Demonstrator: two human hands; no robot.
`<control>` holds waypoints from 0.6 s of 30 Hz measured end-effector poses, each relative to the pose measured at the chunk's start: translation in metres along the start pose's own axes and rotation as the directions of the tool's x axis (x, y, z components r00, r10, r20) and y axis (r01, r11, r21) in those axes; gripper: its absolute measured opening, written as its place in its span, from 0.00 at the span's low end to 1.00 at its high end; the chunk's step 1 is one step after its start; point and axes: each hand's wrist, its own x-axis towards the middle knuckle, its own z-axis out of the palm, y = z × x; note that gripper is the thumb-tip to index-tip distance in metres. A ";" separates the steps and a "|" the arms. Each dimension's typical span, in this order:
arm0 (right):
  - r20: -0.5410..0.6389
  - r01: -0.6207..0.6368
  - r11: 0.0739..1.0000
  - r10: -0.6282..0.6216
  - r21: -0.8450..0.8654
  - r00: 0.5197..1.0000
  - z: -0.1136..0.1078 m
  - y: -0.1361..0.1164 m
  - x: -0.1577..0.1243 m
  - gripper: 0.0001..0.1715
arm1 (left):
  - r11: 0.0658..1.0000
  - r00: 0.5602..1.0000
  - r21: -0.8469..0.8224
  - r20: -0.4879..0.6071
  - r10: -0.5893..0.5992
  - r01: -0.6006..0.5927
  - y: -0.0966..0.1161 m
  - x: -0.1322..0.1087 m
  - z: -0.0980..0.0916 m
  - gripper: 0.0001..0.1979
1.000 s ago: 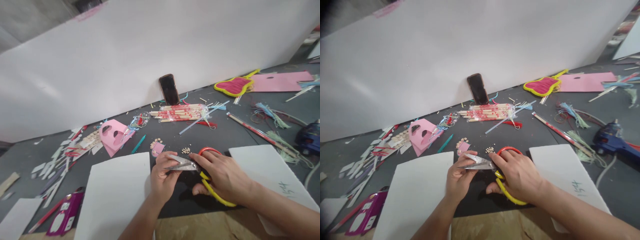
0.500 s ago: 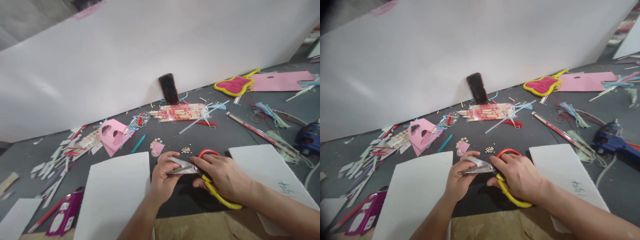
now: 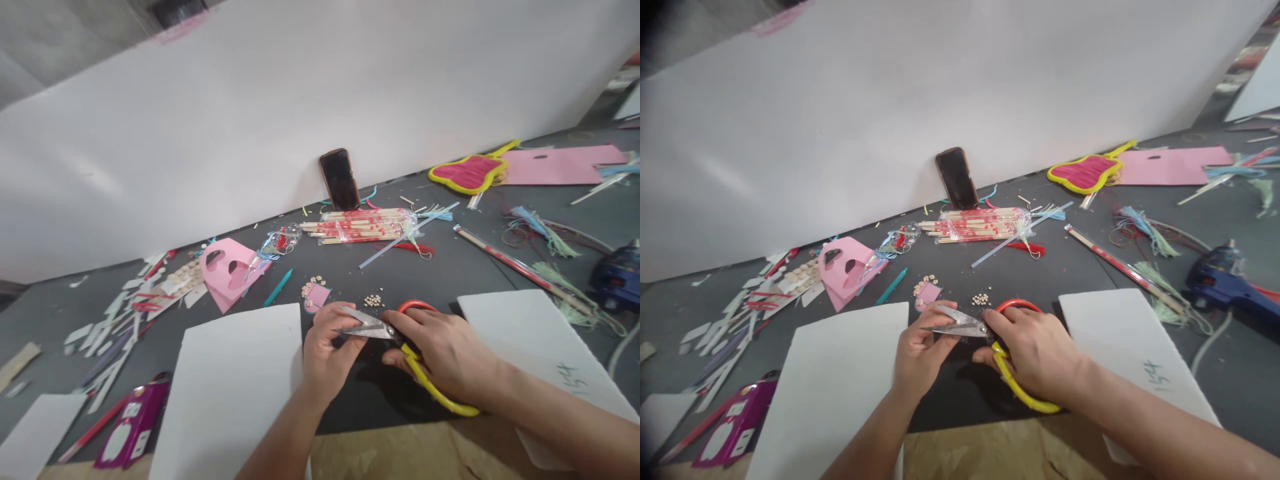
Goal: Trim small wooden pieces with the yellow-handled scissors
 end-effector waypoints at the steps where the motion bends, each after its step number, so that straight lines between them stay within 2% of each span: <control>1: -0.014 0.007 1.000 -0.007 -0.005 1.000 0.000 0.000 0.001 0.30 | 1.000 1.000 -0.010 -0.009 0.008 -0.008 -0.001 0.000 0.000 0.02; 6: -0.061 0.032 0.999 -0.033 -0.024 0.998 -0.004 0.000 0.003 0.46 | 0.999 0.999 -0.007 -0.011 0.043 -0.043 0.000 0.000 -0.001 0.03; 9: -0.071 0.052 0.998 -0.053 -0.019 0.996 -0.005 -0.001 0.003 0.51 | 0.999 0.999 0.011 0.015 0.051 -0.052 0.001 0.000 -0.003 0.03; 13: -0.083 0.068 0.997 -0.070 -0.024 0.994 -0.005 -0.001 0.003 0.50 | 0.998 0.998 0.041 0.048 0.039 -0.041 0.002 0.001 -0.004 0.03; 18: -0.077 0.073 0.997 -0.075 -0.024 0.994 -0.003 0.001 0.002 0.37 | 0.998 0.998 0.056 0.062 -0.009 0.005 0.002 0.001 -0.003 0.03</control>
